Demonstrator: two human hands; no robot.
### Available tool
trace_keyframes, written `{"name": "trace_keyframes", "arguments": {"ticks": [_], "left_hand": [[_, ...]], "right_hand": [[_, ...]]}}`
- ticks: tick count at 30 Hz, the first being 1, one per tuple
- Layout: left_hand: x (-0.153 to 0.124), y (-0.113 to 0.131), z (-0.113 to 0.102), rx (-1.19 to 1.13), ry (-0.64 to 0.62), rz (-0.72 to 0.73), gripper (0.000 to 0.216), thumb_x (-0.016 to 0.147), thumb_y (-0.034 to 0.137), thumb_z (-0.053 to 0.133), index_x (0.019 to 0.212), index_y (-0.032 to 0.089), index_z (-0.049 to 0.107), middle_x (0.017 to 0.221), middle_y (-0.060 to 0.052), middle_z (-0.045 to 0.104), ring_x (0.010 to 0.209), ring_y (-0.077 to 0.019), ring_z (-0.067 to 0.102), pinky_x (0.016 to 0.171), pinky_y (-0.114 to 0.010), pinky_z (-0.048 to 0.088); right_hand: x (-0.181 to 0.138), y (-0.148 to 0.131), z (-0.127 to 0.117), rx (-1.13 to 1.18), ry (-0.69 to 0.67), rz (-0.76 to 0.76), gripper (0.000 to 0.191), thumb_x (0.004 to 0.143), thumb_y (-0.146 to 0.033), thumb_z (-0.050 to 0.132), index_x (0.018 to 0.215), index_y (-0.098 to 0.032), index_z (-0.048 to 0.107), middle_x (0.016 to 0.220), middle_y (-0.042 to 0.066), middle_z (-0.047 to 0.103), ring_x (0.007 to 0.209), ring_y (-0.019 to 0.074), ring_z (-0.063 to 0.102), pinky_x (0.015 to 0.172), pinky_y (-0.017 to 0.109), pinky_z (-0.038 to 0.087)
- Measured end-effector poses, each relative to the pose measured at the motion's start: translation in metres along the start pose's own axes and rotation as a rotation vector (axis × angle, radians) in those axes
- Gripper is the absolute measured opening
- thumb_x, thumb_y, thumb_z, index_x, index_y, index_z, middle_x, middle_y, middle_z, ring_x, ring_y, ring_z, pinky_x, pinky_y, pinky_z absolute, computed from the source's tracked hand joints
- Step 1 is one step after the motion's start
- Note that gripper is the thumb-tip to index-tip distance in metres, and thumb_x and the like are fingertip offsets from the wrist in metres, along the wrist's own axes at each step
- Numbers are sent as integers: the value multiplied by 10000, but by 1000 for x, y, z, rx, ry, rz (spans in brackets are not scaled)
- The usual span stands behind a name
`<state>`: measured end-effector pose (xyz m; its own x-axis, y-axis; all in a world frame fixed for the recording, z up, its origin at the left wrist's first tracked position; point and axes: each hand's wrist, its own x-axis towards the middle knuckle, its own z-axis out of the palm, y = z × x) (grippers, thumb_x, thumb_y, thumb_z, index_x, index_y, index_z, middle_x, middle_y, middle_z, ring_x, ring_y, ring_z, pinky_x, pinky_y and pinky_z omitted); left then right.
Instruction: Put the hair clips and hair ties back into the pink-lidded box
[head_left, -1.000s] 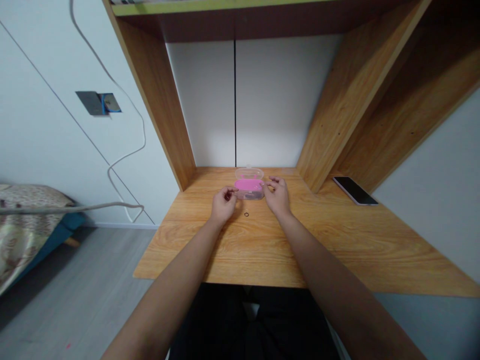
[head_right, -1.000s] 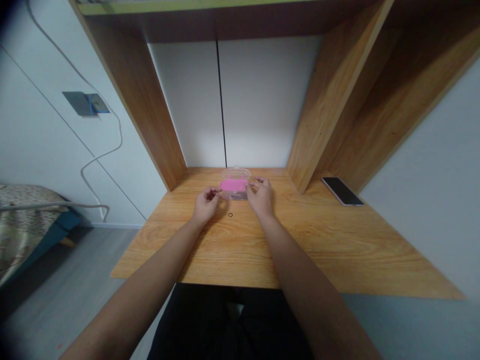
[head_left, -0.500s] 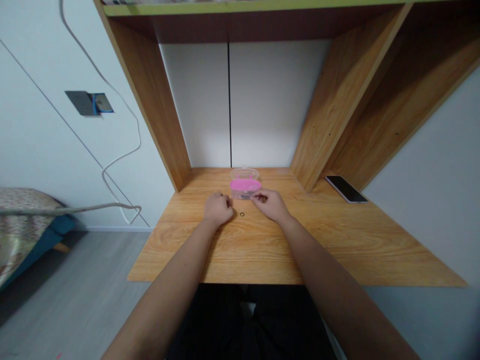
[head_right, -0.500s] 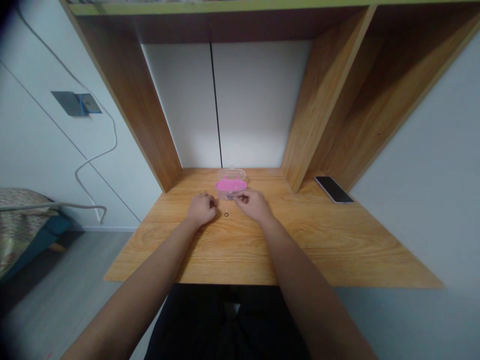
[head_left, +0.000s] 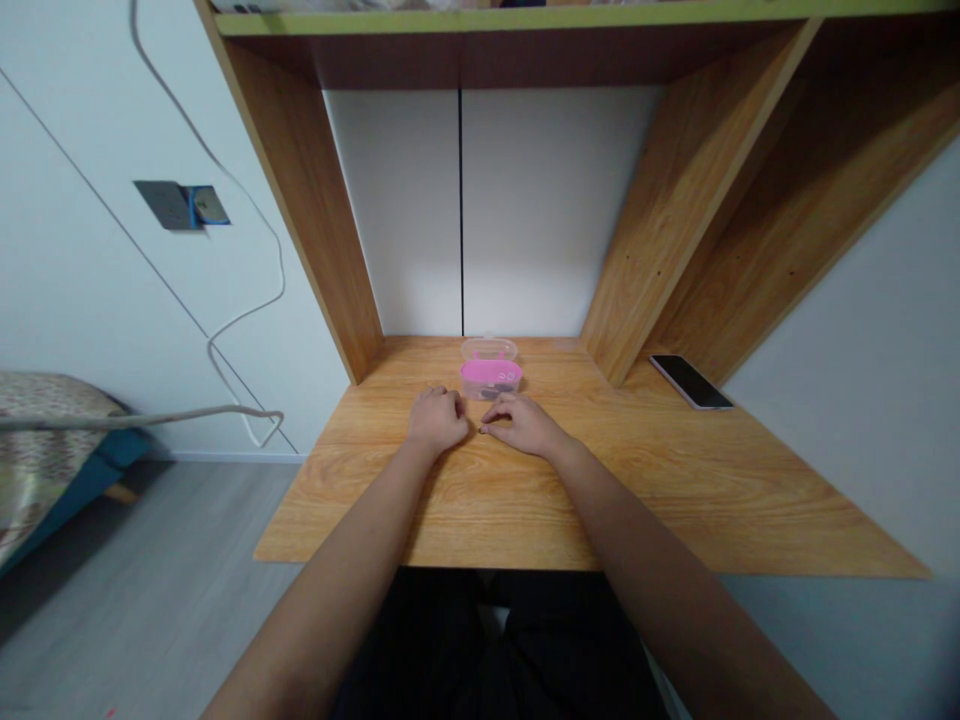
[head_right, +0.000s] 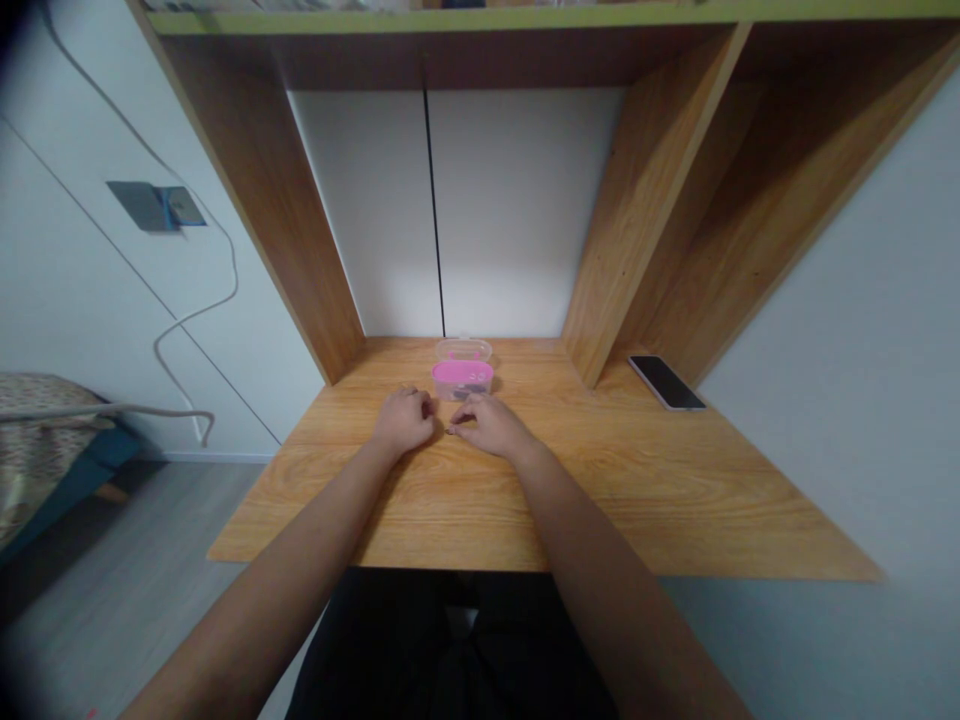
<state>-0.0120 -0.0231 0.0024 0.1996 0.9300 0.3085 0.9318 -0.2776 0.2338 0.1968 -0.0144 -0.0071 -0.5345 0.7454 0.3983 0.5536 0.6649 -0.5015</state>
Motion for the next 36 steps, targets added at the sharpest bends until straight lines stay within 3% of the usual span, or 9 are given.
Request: {"name": "trace_keyframes", "arguments": {"ticks": [10, 17, 24, 30, 36], "left_hand": [[2, 1, 4, -36, -15, 44, 225, 825, 233, 540, 869, 156, 747, 923, -152, 698, 922, -285, 632, 850, -379, 468], [2, 2, 6, -140, -38, 138, 182, 864, 222, 541, 893, 167, 712, 949, -123, 711, 926, -250, 635, 882, -354, 463], [3, 4, 8, -288, -1, 159, 167, 928, 236, 516, 964, 170, 665, 901, -93, 717, 829, -208, 649, 787, -309, 482], [4, 3, 9, -415, 35, 180, 164, 925, 192, 518, 971, 187, 675, 943, -63, 732, 838, -175, 656, 786, -276, 491], [4, 3, 8, -471, 45, 177, 177, 921, 189, 521, 977, 180, 689, 940, -61, 740, 825, -173, 657, 769, -268, 489]], "right_hand": [[-1, 1, 2, 29, 28, 8, 42, 807, -207, 742, 766, -205, 738, 865, 33, 661, 865, 180, 635, 816, 316, 489], [0, 1, 2, 30, 26, -7, 114, 842, -237, 729, 952, -217, 754, 943, 41, 648, 918, 188, 620, 846, 335, 485], [1, -3, 3, 24, -3, -32, 54, 815, -183, 743, 798, -233, 757, 936, 35, 615, 952, 200, 603, 907, 368, 470], [1, -6, 2, 28, -5, -31, 103, 804, -212, 767, 903, -231, 747, 986, 43, 634, 1010, 217, 596, 925, 385, 467], [0, -7, 2, 27, -29, -43, 42, 822, -219, 750, 859, -238, 753, 976, 33, 628, 991, 203, 595, 922, 377, 459]]}}
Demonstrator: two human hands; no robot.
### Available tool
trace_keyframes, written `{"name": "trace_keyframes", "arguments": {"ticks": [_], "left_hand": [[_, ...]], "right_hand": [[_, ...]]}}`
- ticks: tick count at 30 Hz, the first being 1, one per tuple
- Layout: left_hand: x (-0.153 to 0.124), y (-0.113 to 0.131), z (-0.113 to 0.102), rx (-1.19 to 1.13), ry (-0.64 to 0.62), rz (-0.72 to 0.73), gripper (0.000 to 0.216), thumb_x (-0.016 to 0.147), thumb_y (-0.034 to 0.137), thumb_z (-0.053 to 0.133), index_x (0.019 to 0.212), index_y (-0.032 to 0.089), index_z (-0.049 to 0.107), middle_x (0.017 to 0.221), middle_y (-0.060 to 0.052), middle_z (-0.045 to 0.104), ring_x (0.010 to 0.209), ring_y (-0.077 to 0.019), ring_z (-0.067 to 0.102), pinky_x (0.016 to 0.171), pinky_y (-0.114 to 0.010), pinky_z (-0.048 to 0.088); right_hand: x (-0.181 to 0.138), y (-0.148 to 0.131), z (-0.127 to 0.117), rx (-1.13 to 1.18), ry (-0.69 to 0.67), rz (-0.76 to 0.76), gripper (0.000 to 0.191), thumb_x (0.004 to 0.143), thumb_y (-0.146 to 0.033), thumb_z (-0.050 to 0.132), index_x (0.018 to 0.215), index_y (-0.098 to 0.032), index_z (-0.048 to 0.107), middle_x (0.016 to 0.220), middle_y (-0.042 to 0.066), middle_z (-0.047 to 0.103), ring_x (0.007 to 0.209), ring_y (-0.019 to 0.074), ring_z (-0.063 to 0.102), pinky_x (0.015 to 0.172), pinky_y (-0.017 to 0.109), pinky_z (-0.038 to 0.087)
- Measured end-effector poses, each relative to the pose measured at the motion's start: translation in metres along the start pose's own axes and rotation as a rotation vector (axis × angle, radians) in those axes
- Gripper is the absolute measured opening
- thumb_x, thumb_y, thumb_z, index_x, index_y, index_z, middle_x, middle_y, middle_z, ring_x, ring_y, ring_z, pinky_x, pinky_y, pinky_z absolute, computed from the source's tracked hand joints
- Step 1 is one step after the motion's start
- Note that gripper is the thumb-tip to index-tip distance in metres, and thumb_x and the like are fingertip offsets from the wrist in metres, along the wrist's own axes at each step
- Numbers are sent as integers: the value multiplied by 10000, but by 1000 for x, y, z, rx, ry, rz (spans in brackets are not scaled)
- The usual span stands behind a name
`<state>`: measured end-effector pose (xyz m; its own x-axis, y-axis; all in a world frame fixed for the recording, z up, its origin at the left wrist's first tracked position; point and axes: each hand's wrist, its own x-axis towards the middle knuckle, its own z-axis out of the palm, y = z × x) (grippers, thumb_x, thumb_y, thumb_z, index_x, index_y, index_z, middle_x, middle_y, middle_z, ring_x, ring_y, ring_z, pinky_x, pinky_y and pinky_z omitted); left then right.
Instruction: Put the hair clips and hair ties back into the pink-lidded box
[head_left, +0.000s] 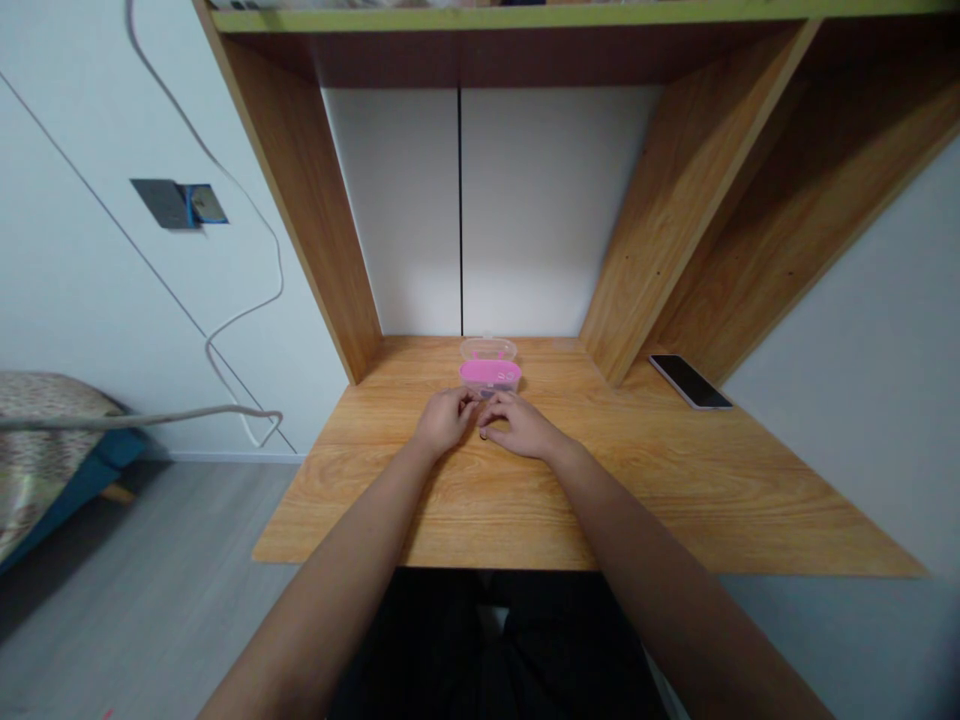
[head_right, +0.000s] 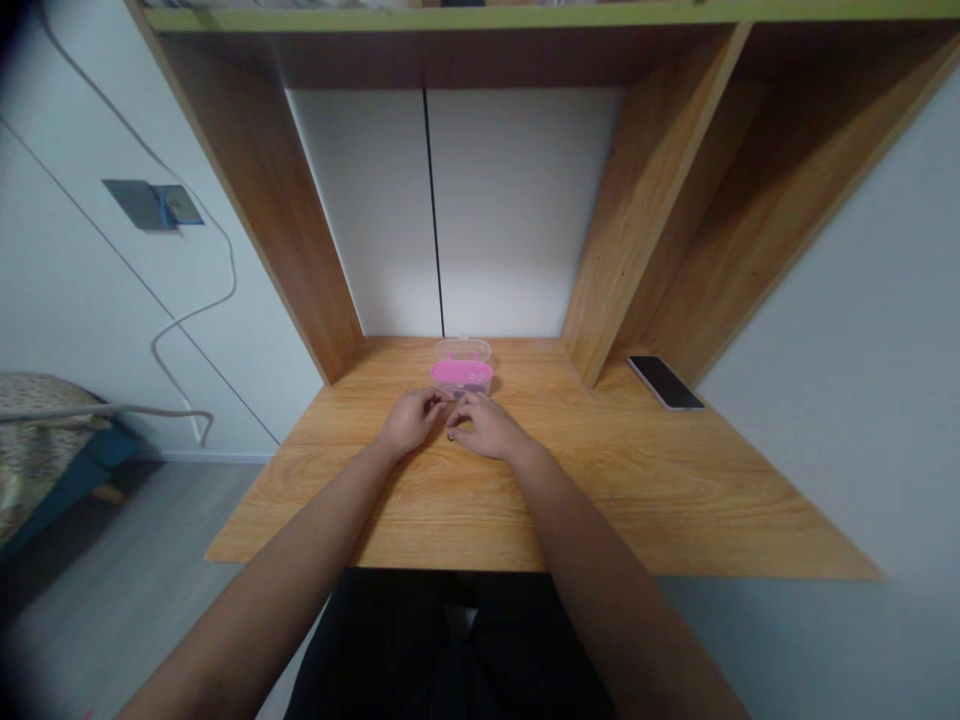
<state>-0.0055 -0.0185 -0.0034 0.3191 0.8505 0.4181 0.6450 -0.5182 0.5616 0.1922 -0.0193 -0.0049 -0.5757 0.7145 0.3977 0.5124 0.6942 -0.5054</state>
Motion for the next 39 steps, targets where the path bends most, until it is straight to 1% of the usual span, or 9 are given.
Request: {"name": "trace_keyframes", "arguments": {"ticks": [3, 7, 14, 18, 21, 26, 32, 37, 39], "left_hand": [[0, 0, -1, -11, -3, 2, 179, 925, 205, 521, 973, 178, 692, 927, -60, 739, 812, -173, 652, 759, -268, 488], [0, 1, -1, -18, -6, 1, 192, 928, 218, 521, 991, 173, 696, 939, -71, 738, 823, -179, 653, 770, -277, 494], [-1, 1, -1, -31, 0, 0, 193, 933, 224, 518, 1002, 184, 694, 968, -71, 740, 857, -184, 663, 803, -284, 504], [-1, 0, 0, -33, 3, -2, 186, 920, 206, 525, 1001, 183, 690, 923, -58, 738, 798, -174, 654, 762, -277, 500], [-1, 0, 0, -33, 2, -4, 182, 915, 203, 526, 990, 183, 690, 913, -57, 737, 790, -174, 652, 750, -274, 497], [-1, 3, -2, -34, -6, -2, 202, 924, 208, 515, 1014, 190, 694, 964, -63, 744, 840, -180, 662, 782, -274, 504], [-1, 3, -2, -30, -8, -7, 201, 932, 227, 514, 1011, 189, 695, 973, -67, 745, 847, -186, 666, 783, -279, 508], [-2, 1, -1, -28, -8, -7, 208, 929, 224, 517, 1039, 187, 689, 940, -63, 742, 793, -174, 655, 754, -273, 501], [-2, 0, -1, -27, -9, -6, 211, 929, 222, 515, 1045, 183, 686, 927, -61, 740, 778, -170, 652, 745, -272, 498]], "right_hand": [[0, 0, 0, -6, 2, 1, 26, 818, -200, 743, 822, -226, 741, 963, 33, 621, 986, 203, 592, 918, 370, 459], [0, 0, 0, -18, 7, 1, 56, 824, -166, 711, 802, -217, 719, 940, 33, 623, 967, 199, 593, 908, 356, 463], [-1, 4, -2, -41, 75, 32, 53, 863, -163, 658, 873, -200, 695, 963, 53, 621, 966, 205, 591, 889, 352, 470], [-2, 4, -2, -28, 35, 9, 88, 840, -220, 724, 924, -235, 744, 977, 43, 613, 985, 209, 594, 910, 364, 473], [-1, 2, -1, -15, 4, -15, 78, 816, -216, 751, 888, -245, 760, 984, 41, 615, 978, 208, 597, 920, 372, 470], [0, 1, -1, -10, 31, -5, 68, 850, -154, 678, 846, -211, 714, 932, 39, 638, 949, 198, 603, 887, 350, 473], [0, 7, -3, -27, 96, 55, 101, 897, -139, 598, 902, -187, 687, 906, 48, 637, 863, 182, 596, 811, 325, 471], [-1, 7, -2, -16, 53, 25, 52, 851, -201, 698, 882, -222, 734, 932, 35, 630, 919, 189, 606, 854, 330, 475], [-1, 6, -1, -13, 33, 8, 68, 828, -207, 727, 885, -236, 748, 935, 31, 627, 928, 193, 606, 872, 342, 475]]}}
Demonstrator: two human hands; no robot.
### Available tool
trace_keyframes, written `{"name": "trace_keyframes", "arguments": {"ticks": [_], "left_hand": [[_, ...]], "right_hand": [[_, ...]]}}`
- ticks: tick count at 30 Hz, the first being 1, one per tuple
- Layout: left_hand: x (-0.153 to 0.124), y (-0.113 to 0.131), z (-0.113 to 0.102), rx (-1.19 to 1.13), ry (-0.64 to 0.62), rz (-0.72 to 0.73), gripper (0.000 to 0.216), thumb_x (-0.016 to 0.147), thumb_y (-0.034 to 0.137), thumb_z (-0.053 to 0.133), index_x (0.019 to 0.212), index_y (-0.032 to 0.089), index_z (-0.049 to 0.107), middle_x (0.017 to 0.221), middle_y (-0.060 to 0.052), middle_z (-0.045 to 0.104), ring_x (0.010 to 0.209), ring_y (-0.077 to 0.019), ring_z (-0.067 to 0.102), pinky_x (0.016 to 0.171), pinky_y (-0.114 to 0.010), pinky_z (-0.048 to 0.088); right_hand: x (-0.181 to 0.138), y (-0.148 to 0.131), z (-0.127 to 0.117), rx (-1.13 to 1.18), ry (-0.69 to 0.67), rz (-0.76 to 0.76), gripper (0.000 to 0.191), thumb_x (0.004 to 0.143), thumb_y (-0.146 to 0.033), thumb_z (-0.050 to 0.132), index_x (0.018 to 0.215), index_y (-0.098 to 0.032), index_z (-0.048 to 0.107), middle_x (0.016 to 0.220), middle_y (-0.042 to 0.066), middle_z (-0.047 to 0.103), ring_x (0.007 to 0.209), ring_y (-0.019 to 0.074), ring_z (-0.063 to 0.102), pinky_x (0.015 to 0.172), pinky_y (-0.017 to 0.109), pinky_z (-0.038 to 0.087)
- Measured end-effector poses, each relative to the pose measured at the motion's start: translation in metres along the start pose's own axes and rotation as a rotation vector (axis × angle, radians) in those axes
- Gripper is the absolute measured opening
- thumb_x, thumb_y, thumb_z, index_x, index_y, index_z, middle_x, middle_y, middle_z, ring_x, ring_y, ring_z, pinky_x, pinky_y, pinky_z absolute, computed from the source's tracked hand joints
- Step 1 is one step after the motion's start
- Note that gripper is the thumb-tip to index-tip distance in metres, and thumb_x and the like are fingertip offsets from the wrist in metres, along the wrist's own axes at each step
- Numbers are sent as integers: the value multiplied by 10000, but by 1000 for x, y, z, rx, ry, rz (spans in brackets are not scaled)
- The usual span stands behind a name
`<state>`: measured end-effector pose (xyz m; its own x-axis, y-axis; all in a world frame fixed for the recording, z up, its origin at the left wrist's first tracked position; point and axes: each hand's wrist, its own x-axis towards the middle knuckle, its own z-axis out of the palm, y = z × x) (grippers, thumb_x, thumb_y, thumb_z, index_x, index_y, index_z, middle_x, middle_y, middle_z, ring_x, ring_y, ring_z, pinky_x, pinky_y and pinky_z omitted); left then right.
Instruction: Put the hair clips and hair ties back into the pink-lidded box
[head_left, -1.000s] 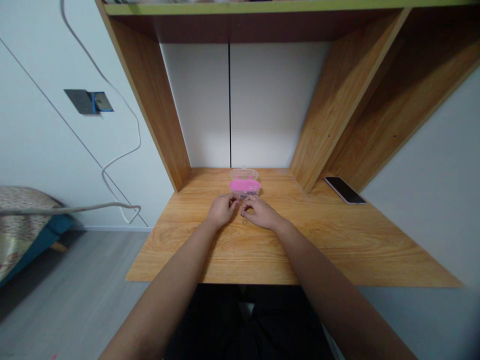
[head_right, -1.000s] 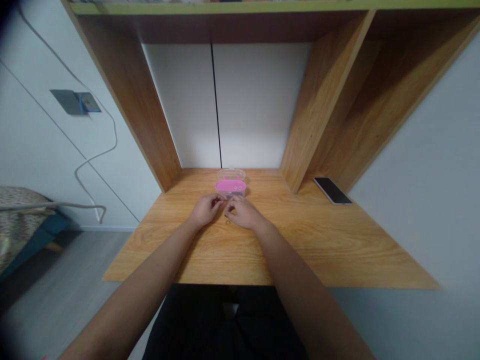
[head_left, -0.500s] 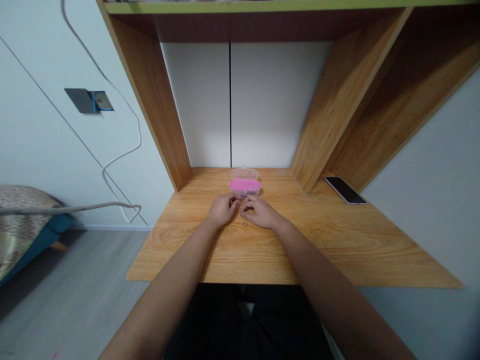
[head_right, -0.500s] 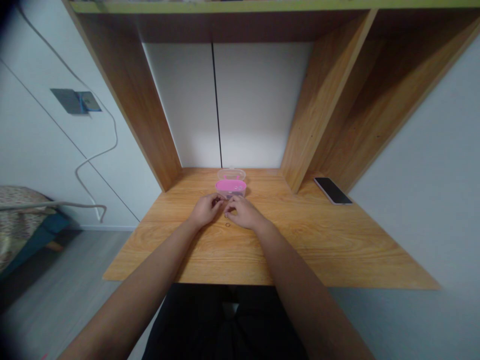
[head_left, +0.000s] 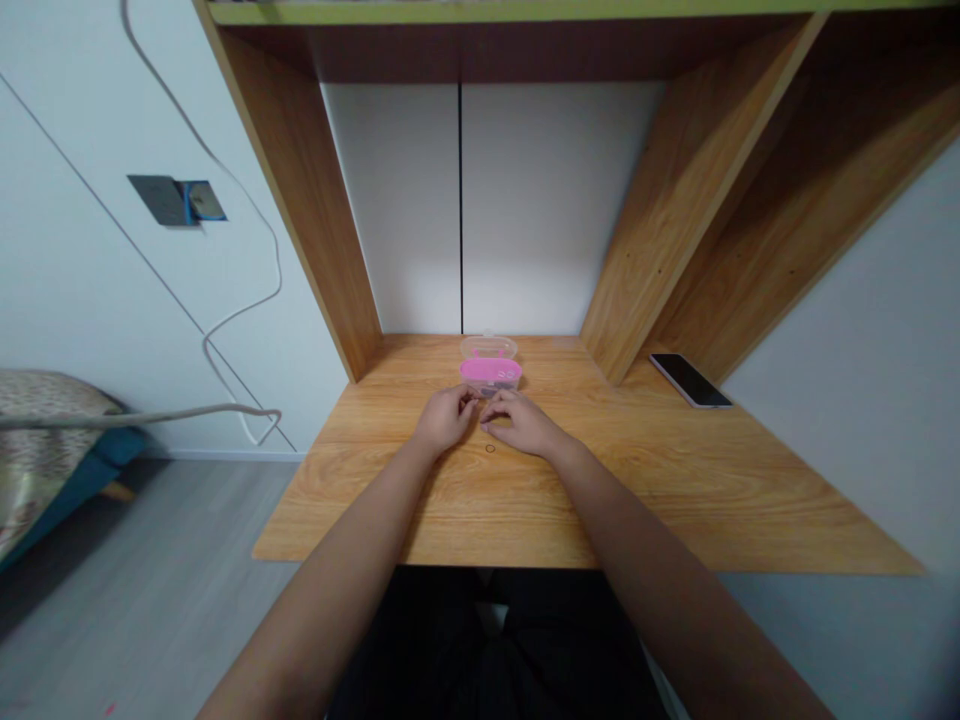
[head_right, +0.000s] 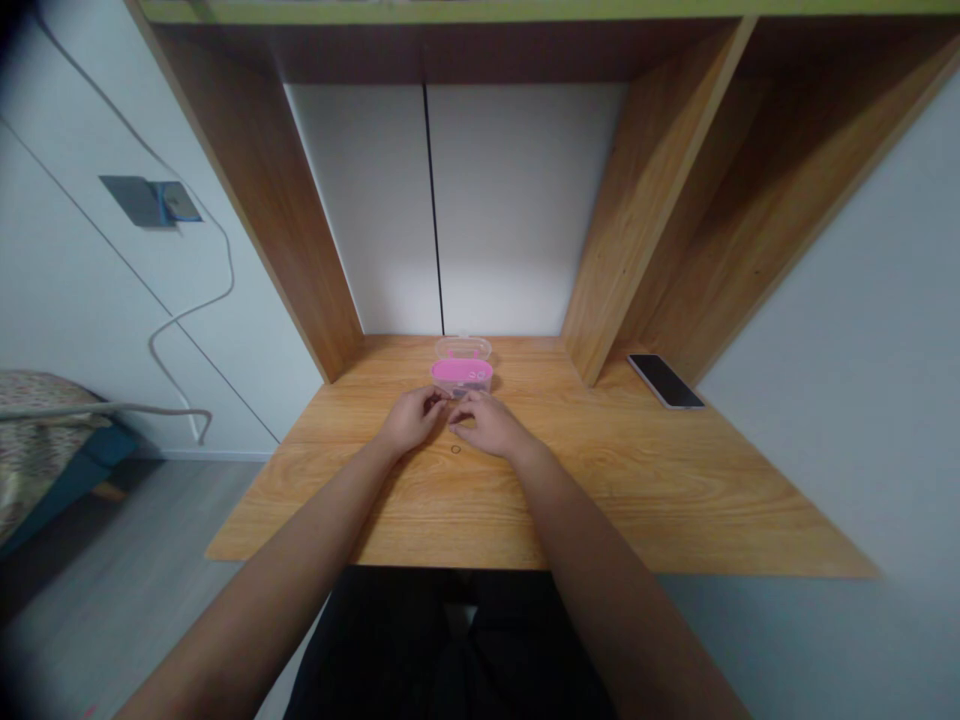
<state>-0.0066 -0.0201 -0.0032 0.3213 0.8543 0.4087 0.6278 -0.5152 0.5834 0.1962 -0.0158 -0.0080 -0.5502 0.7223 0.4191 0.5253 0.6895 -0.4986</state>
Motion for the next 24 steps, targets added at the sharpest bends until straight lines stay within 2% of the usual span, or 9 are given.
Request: {"name": "trace_keyframes", "arguments": {"ticks": [8, 14, 20, 24], "left_hand": [[1, -2, 1, 23, -16, -4, 184, 896, 235, 571, 1011, 177, 702, 913, -61, 750, 804, -179, 662, 764, -278, 493], [0, -3, 2, 33, -26, -5, 207, 915, 277, 562, 1015, 181, 716, 920, -65, 762, 785, -182, 671, 735, -273, 493], [0, -3, 2, 33, -7, 6, 193, 914, 255, 554, 1010, 188, 708, 939, -66, 761, 814, -191, 679, 742, -277, 499], [0, -3, 2, 30, 9, 12, 202, 914, 227, 536, 1031, 192, 697, 937, -62, 759, 821, -195, 683, 755, -284, 504]], "right_hand": [[2, -3, 0, 4, 27, -1, 59, 850, -169, 688, 876, -218, 708, 952, 29, 662, 968, 189, 612, 895, 337, 474], [3, 9, -1, -39, 96, 78, 63, 880, -199, 657, 873, -194, 719, 900, 49, 652, 861, 181, 607, 806, 326, 479], [0, 7, -5, -21, 76, 69, 93, 861, -210, 681, 926, -209, 748, 909, 42, 662, 852, 170, 619, 796, 304, 488], [-2, -5, -11, 21, -33, 7, 53, 802, -228, 746, 850, -228, 768, 876, 25, 663, 857, 169, 623, 814, 299, 492]]}}
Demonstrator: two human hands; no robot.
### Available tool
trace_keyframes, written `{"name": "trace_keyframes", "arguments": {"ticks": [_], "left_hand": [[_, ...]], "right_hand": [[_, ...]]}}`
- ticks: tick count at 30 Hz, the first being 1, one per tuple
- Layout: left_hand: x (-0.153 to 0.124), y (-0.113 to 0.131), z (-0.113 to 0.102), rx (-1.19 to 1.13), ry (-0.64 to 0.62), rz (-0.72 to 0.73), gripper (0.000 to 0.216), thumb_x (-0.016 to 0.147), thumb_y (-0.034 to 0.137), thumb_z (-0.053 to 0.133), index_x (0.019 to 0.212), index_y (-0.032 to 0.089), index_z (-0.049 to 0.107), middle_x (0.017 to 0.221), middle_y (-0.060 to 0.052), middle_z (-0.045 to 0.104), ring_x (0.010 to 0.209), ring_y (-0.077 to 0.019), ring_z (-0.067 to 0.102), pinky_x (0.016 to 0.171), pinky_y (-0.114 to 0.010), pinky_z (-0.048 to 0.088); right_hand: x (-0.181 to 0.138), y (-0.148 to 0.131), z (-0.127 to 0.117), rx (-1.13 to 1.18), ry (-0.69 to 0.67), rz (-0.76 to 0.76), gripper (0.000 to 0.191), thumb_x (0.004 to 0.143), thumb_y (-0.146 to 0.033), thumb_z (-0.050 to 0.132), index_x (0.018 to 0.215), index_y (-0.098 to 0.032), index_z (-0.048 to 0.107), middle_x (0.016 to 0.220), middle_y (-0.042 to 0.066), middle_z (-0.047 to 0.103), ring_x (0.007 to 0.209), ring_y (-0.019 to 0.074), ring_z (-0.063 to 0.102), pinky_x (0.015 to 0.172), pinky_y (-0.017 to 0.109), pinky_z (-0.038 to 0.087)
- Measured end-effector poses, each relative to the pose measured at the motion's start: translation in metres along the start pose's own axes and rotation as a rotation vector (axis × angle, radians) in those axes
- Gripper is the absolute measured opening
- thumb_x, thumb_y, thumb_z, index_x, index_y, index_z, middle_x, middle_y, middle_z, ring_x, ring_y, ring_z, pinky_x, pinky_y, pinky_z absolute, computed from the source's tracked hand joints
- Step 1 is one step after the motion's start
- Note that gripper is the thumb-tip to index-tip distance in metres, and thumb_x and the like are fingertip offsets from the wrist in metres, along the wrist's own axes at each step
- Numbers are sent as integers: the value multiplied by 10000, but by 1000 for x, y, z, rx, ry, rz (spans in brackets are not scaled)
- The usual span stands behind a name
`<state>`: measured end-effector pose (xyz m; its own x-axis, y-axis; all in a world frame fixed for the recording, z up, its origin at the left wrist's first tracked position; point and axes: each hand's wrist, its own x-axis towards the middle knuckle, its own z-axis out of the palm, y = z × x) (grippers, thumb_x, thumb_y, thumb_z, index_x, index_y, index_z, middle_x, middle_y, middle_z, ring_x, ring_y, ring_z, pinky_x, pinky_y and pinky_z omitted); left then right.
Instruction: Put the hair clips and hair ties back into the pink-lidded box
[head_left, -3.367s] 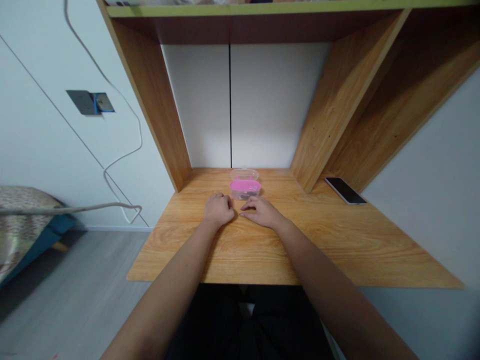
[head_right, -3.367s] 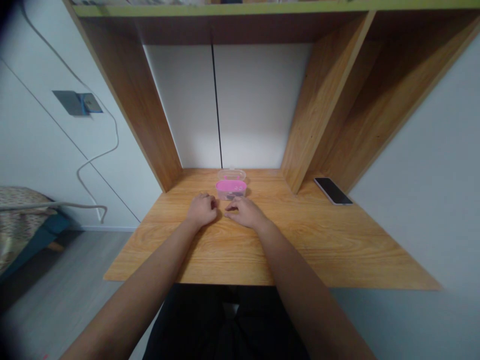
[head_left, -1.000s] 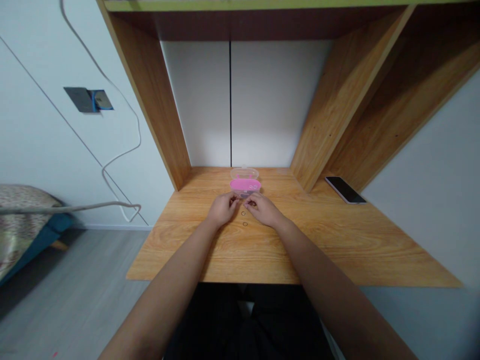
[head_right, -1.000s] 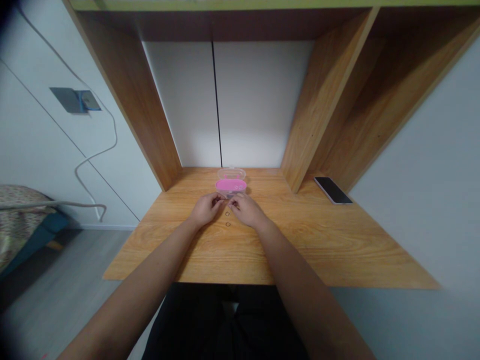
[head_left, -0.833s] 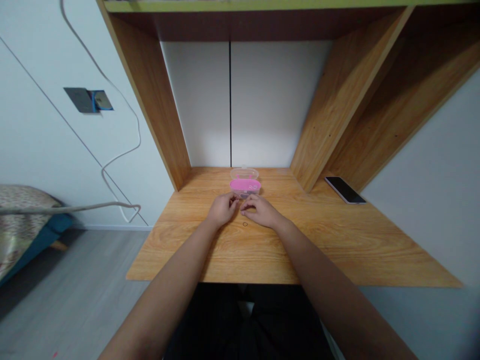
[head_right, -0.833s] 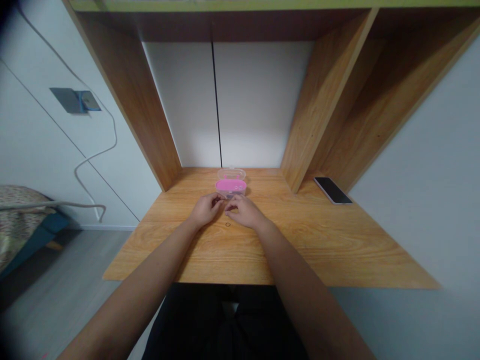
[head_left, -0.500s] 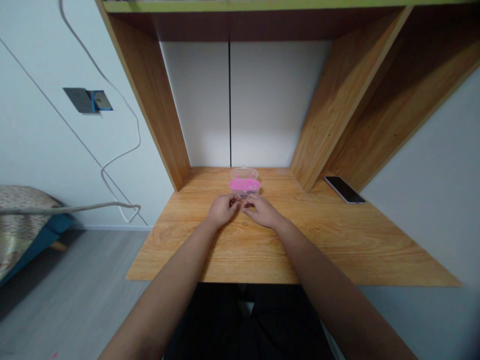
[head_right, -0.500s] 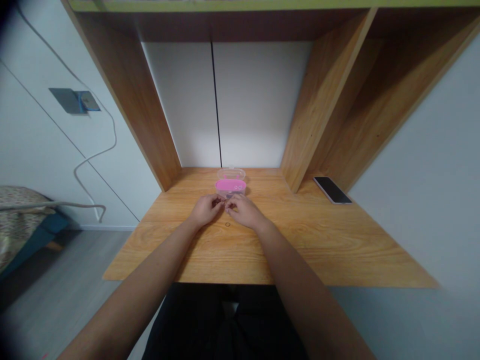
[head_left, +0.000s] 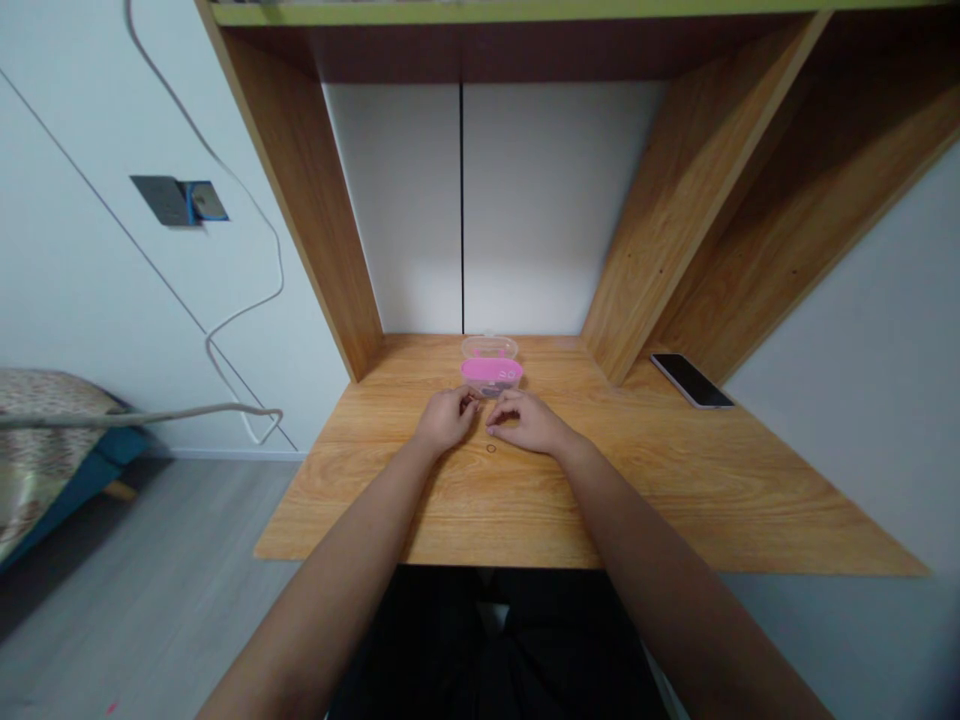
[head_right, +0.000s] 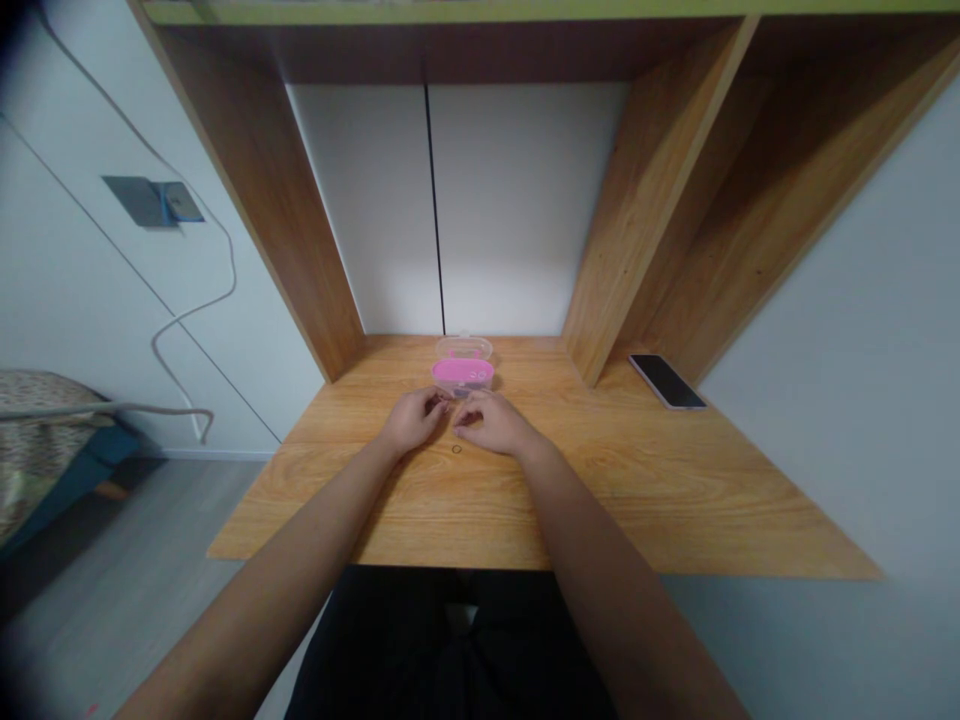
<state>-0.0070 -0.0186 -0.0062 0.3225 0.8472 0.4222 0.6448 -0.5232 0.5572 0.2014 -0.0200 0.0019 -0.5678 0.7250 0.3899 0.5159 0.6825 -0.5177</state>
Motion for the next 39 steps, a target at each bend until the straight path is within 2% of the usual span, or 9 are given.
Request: {"name": "trace_keyframes", "arguments": {"ticks": [4, 7, 11, 18, 21, 24, 30, 34, 39], "left_hand": [[0, -1, 1, -7, 13, -6, 214, 916, 215, 524, 1049, 190, 690, 957, -66, 761, 852, -200, 692, 792, -292, 511], [1, -2, 2, -12, 19, -13, 216, 914, 212, 522, 1050, 188, 688, 960, -68, 762, 858, -200, 694, 799, -292, 513], [1, -3, 3, -21, 27, -17, 215, 903, 204, 527, 1044, 188, 689, 955, -67, 759, 846, -193, 691, 787, -285, 512], [1, -4, 2, -27, 29, -15, 218, 904, 209, 526, 1052, 188, 685, 972, -68, 760, 854, -191, 695, 793, -287, 517], [1, -4, 2, -24, 26, -18, 219, 902, 215, 534, 1059, 188, 683, 954, -68, 760, 842, -194, 696, 781, -289, 519], [1, -4, 2, -22, 27, -21, 223, 902, 215, 532, 1065, 187, 683, 964, -71, 762, 853, -199, 697, 793, -295, 521], [1, -3, 2, -28, 26, -24, 242, 906, 195, 514, 1071, 181, 691, 998, -83, 762, 876, -203, 696, 830, -306, 527], [1, -3, 3, -36, 20, -15, 237, 906, 196, 516, 1059, 174, 695, 984, -82, 759, 864, -199, 689, 828, -305, 526], [1, -2, 2, -38, 10, -6, 239, 899, 204, 528, 1058, 167, 702, 954, -81, 757, 823, -192, 681, 782, -291, 522]], "right_hand": [[0, -7, -1, -5, -90, -26, 44, 720, -214, 806, 736, -229, 768, 795, 9, 671, 821, 170, 611, 762, 285, 477], [2, -9, -1, -23, -133, -20, 38, 737, -203, 779, 706, -215, 761, 761, 14, 667, 783, 161, 596, 696, 266, 456], [3, -13, -2, -56, -164, -26, 77, 756, -163, 724, 708, -217, 751, 766, 16, 674, 777, 160, 588, 687, 265, 436], [3, -19, -3, -93, -183, -61, 83, 690, -142, 711, 689, -218, 743, 739, 6, 674, 733, 155, 594, 700, 274, 441], [2, -17, -1, -90, -177, -51, 101, 666, -127, 705, 675, -221, 739, 722, -7, 676, 676, 135, 588, 658, 256, 441], [1, -11, -1, -89, -121, -7, 83, 677, -141, 705, 700, -215, 735, 733, -10, 684, 667, 128, 592, 631, 239, 445], [0, 16, -12, -167, 134, 175, 67, 771, -201, 670, 746, -187, 730, 826, 45, 689, 764, 162, 613, 691, 266, 456], [0, 24, -8, -191, 165, 241, 59, 768, -234, 697, 741, -192, 729, 768, 25, 675, 680, 142, 599, 640, 250, 446], [1, 21, -2, -210, 150, 254, 66, 772, -242, 699, 733, -198, 730, 776, 20, 684, 689, 139, 607, 653, 244, 444]]}}
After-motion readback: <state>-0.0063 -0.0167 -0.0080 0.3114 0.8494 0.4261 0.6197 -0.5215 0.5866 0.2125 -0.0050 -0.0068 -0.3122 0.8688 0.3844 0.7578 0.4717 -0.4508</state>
